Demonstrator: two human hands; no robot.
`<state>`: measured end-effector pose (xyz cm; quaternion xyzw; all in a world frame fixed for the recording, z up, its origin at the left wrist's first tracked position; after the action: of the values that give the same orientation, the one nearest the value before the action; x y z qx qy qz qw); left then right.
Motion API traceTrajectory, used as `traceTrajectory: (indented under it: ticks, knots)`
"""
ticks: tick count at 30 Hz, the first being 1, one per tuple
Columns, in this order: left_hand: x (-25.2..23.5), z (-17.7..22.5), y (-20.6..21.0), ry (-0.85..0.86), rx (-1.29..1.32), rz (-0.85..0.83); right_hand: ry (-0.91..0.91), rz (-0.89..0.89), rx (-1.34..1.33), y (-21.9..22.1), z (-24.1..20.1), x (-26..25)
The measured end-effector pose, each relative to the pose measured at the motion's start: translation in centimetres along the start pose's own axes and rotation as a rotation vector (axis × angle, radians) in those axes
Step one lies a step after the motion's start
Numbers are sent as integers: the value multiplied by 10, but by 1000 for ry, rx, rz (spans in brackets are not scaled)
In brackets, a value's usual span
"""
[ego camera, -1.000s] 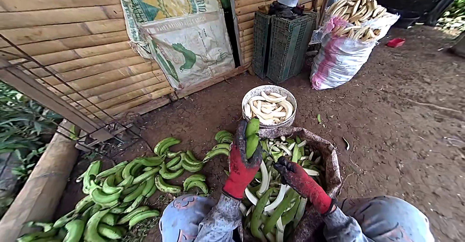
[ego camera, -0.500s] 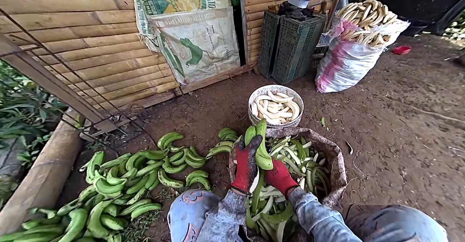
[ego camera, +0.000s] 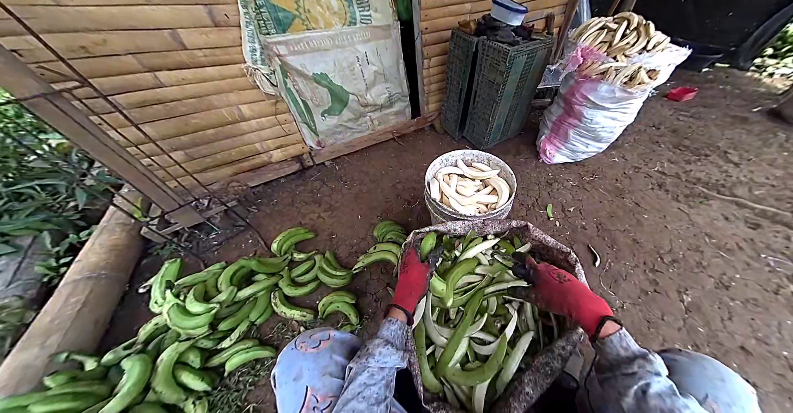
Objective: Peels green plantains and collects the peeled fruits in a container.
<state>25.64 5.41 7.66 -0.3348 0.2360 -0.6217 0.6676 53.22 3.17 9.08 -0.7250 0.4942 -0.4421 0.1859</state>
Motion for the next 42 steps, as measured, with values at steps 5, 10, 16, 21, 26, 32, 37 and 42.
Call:
traceTrajectory:
  ticks: [5,10,16,21,26,32,37,42]
  knots:
    - [5,12,-9,66,625,7,-339,-286,-140,65,-38,44]
    - [12,23,-9,-4,1062,-103,-467,-609,-210,152,-41,51]
    - [15,24,0,12,1067,-90,-637,148,-556,34,-34,27]
    - [23,26,18,99,821,-49,-628,227,-288,63,-38,17]
    - [44,38,34,71,708,-116,-334,553,-207,21,-28,-5]
    - [16,15,32,62,960,-84,-637,525,-483,42,-26,15]
    - [26,13,25,182,719,-198,-545,422,-226,59,-37,21]
    - [34,14,30,87,666,-371,-326,615,-226,14,-27,7]
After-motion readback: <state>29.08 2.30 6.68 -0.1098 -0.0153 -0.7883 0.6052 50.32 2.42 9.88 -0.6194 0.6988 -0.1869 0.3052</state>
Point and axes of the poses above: each hand's wrist, its own x-axis away from the middle knuckle, its own y-axis out of the palm, z = x × y, the point moved 2 cm from there along -x, towards the middle knuckle, and after that the axes turned 15 degrees about -x, right-handed, at the moved point
